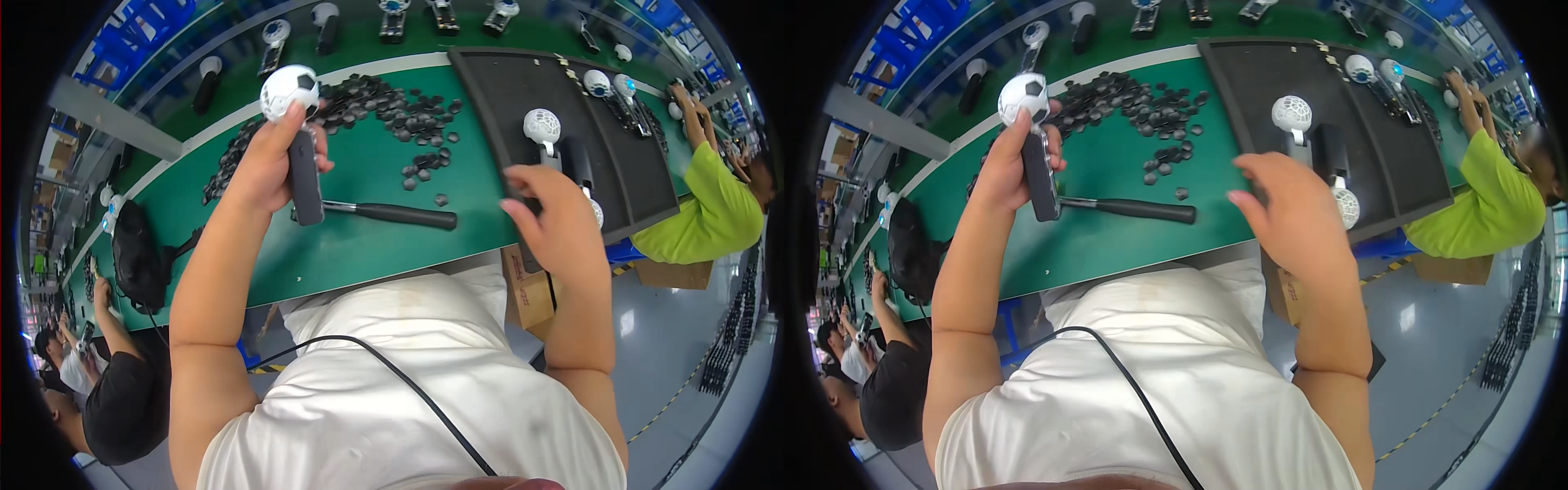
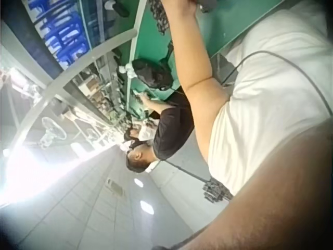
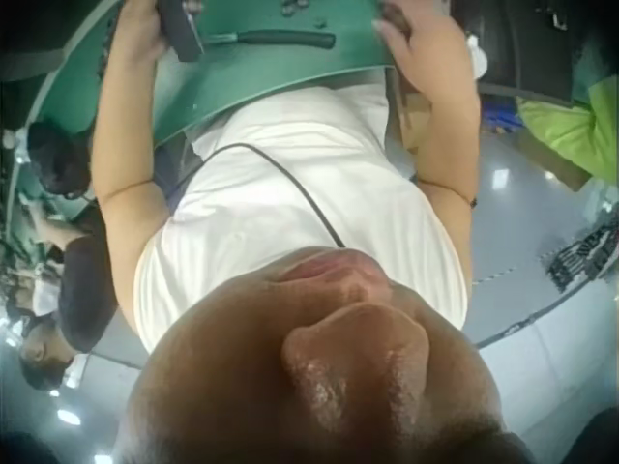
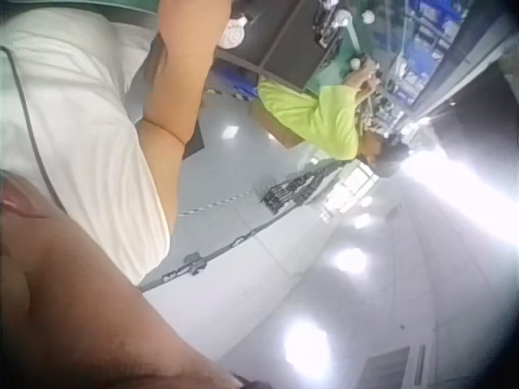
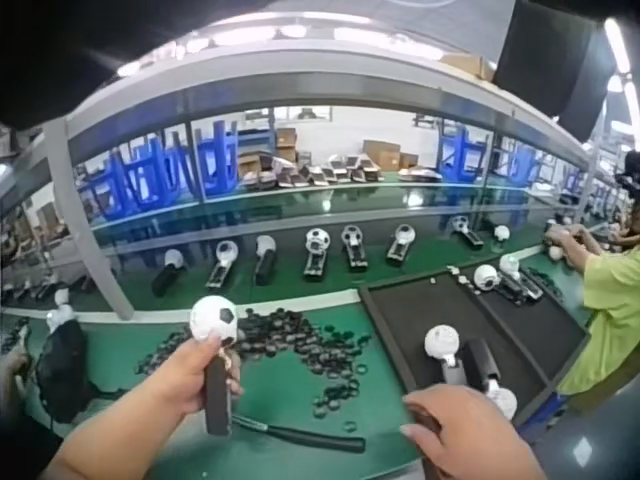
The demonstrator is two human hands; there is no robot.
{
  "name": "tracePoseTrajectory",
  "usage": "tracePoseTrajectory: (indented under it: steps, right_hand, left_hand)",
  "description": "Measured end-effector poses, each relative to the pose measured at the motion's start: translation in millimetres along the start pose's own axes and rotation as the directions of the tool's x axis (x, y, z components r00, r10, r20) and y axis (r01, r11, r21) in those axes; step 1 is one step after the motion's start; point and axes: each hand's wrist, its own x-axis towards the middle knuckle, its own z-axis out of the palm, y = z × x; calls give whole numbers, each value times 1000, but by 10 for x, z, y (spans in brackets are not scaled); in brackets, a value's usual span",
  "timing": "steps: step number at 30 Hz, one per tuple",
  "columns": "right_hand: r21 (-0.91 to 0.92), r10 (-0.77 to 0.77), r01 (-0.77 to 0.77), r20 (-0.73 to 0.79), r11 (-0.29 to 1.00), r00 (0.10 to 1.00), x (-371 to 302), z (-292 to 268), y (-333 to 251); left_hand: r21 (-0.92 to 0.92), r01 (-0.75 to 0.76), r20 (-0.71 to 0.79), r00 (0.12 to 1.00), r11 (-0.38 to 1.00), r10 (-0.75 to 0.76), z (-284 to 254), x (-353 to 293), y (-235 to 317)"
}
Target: Assembling handheld electronic components by fitting a plastic shell onto a base and securing it with a mallet.
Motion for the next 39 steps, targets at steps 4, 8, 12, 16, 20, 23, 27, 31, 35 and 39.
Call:
tracePoseTrajectory:
  steps: [4, 8, 12, 16, 20, 23, 27, 31, 35, 39]
  right_hand:
    - [-139, 21, 2, 158, 990, 987, 445, 498, -164]
    - [-173, 78, -36, 242, 984, 967, 668, 902, -304]
    - [-160, 82, -16, 413, 987, 907, 764, 1078, -424]
    - [-59, 96, -79, 394, 995, 914, 798, 1129, -513]
    - [31, -255, 254, 47, 967, 966, 1065, 1320, -880]
    - [-49, -565, 579, -295, 814, 770, 1199, 1528, -1170]
    - [-213, -768, 774, -433, 596, 472, 1393, 1780, -1413]
    - [-196, -783, 799, -425, 569, 453, 1451, 1916, -1350]
    - [116, -620, 719, -425, 685, 659, 1414, 2035, -1349]
    - [653, -252, 313, -189, 689, 949, 1370, 2170, -1429]
  left_hand:
    - [-152, 83, -53, 994, 985, -92, -490, -176, -130]
    - [-318, 106, 8, 994, 942, -109, -814, -292, -222]
    - [-291, 24, -119, 991, 956, -61, -976, -288, -356]
    - [-341, 60, -46, 996, 938, -81, -1018, -268, -316]
    - [-454, 50, -9, 998, 889, -61, -1025, -216, -312]
    - [-451, 3, -41, 999, 893, -24, -1004, -235, -315]
    - [-381, -112, -118, 990, 918, 72, -975, -255, -320]
    - [-247, -145, -124, 985, 958, 118, -956, -260, -283]
    - [-178, -204, -171, 970, 963, 174, -910, -268, -279]
    - [-157, -253, -202, 954, 954, 220, -888, -279, -313]
